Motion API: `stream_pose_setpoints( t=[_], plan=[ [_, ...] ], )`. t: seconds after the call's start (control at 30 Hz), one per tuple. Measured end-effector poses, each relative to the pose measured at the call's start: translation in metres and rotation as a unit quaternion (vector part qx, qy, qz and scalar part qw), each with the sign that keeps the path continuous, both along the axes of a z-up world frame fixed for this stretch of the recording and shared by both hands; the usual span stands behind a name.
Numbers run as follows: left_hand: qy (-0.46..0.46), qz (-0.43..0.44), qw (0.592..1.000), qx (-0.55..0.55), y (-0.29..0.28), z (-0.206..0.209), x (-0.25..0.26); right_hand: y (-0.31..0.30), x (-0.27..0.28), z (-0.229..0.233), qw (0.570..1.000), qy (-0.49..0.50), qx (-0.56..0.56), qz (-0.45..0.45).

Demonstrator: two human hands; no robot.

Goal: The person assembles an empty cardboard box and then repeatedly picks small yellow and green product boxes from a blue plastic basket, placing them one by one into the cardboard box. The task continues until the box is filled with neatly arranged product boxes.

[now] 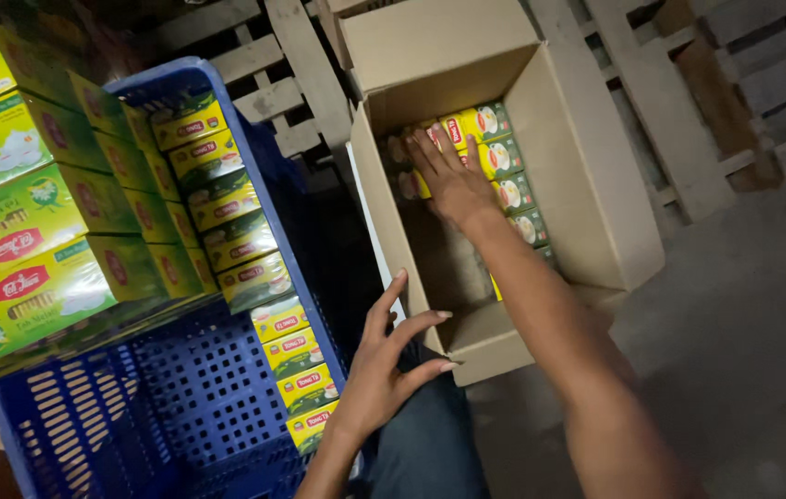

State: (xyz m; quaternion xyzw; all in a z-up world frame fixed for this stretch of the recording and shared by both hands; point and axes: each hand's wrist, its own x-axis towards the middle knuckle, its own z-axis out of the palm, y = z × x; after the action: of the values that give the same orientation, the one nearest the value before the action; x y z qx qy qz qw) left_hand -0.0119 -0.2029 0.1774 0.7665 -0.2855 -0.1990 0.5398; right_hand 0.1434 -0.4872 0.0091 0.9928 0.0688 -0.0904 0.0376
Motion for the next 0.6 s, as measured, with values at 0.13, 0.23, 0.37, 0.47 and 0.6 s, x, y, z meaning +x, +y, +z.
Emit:
stream_pose_setpoints(
  t=[0.13, 0.23, 0.37, 0.47, 0.6],
  plan=[
    [0.002, 0.002, 1.0, -0.014, -0.001, -0.001, 0.0, -0.001, 0.002, 0.023, 0.997, 0.068, -0.028, -0.003],
    [-0.001, -0.005, 1.0, -0.002, 0.001, -0.001, 0.001, -0.009, 0.003, 0.029, 0.993, 0.063, 0.099, 0.003],
    [0.015, -0.007, 1.0, -0.01, -0.002, 0.001, -0.001, -0.014, 0.0, 0.023, 0.997, 0.027, 0.07, 0.009],
    [0.011, -0.01, 1.0, -0.008, -0.002, -0.002, 0.0, -0.013, 0.001, 0.032, 0.995, 0.045, 0.087, -0.003],
    [-0.001, -0.01, 1.0, 0.002, -0.002, -0.002, -0.001, -0.014, -0.002, 0.04, 0.994, 0.043, 0.099, 0.004]
  ],
)
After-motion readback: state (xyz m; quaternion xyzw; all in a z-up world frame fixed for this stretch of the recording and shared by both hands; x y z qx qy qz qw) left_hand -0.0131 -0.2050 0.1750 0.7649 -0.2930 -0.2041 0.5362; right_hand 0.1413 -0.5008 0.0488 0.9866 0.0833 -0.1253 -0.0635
